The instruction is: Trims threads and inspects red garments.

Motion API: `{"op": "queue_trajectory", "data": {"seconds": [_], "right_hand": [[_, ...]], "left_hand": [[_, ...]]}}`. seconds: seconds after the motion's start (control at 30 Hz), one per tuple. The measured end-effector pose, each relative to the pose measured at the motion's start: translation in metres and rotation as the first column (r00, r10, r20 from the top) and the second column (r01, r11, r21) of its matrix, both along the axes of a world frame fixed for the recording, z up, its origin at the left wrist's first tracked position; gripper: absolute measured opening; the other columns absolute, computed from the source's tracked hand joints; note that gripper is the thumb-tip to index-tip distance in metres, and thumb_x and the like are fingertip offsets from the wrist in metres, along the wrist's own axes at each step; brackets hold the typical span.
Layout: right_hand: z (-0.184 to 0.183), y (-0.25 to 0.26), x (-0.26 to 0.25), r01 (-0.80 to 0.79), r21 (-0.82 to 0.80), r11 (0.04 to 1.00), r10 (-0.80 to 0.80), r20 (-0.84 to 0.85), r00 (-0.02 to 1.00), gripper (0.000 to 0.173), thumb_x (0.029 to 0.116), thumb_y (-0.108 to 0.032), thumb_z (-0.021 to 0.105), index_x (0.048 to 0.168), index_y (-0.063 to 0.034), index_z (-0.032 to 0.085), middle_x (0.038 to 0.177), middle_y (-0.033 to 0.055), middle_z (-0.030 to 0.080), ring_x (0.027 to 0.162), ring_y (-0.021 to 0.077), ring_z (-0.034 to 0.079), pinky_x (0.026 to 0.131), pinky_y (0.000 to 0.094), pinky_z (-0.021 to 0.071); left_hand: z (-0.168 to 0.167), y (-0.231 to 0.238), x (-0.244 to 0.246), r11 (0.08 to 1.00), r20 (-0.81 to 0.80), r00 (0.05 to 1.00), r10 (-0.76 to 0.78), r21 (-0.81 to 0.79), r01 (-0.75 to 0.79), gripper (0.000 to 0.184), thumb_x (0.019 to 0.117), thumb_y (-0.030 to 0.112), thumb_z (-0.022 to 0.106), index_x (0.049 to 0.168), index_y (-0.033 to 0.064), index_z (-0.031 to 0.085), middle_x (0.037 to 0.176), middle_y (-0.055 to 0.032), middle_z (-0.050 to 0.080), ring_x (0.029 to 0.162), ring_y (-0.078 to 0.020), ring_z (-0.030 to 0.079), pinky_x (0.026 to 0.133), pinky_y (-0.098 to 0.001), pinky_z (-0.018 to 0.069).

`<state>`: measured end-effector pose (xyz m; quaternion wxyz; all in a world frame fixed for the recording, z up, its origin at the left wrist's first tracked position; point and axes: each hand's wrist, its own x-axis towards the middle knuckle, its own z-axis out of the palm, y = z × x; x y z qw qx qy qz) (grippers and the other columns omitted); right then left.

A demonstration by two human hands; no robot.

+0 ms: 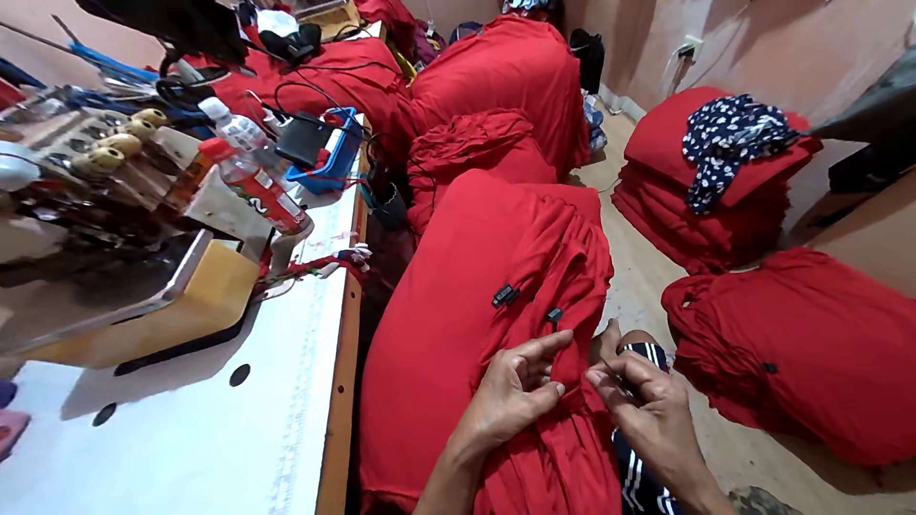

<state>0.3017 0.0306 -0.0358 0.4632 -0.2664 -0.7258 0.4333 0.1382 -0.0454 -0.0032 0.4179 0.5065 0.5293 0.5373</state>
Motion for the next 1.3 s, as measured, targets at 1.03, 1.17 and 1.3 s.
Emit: {"op": "queue_trajectory", "data": {"seconds": [1.03, 1.17, 1.3], "right_hand": [[0.007, 0.008, 0.014, 0.037, -0.162, 0.986, -0.042, -0.029, 0.999, 0.016, 0.1006, -0.015, 0.054, 0.089, -0.0087, 0.064, 0.074, -0.014, 0.056, 0.063, -0.0115, 0.05, 0.058, 0.0069, 0.0422], [0.002, 0.007, 0.019, 0.04, -0.114, 0.993, -0.03, 0.089, 0.996, 0.029, 0.0994, -0.031, 0.06, 0.107, -0.0031, 0.063, 0.086, -0.007, 0.062, 0.071, -0.008, 0.055, 0.062, 0.0104, 0.0463], [-0.001, -0.004, 0.018, 0.044, 0.073, 0.996, -0.059, 0.225, 0.972, 0.055, 0.1027, -0.049, 0.052, 0.125, 0.0008, 0.06, 0.098, 0.0059, 0.067, 0.079, 0.0038, 0.061, 0.068, 0.0221, 0.0527]], "left_hand": [[0.0, -0.001, 0.0, 1.0, -0.006, 1.0, -0.006, -0.012, 0.006, 0.056, 0.0846, -0.009, 0.058, 0.14, -0.0132, 0.05, 0.137, -0.0173, 0.06, 0.101, -0.004, 0.067, 0.087, -0.0197, 0.056], [0.0, 0.0, -0.001, 1.0, 0.034, 0.999, -0.022, -0.013, 0.022, 0.06, 0.0839, -0.01, 0.058, 0.142, -0.0145, 0.046, 0.139, -0.0173, 0.058, 0.102, -0.004, 0.068, 0.088, -0.0206, 0.0571], [-0.001, 0.0, -0.001, 0.999, 0.053, 0.998, -0.037, -0.001, 0.037, 0.063, 0.083, -0.011, 0.059, 0.143, -0.0168, 0.041, 0.139, -0.0189, 0.057, 0.106, -0.006, 0.068, 0.091, -0.0219, 0.0574]]}}
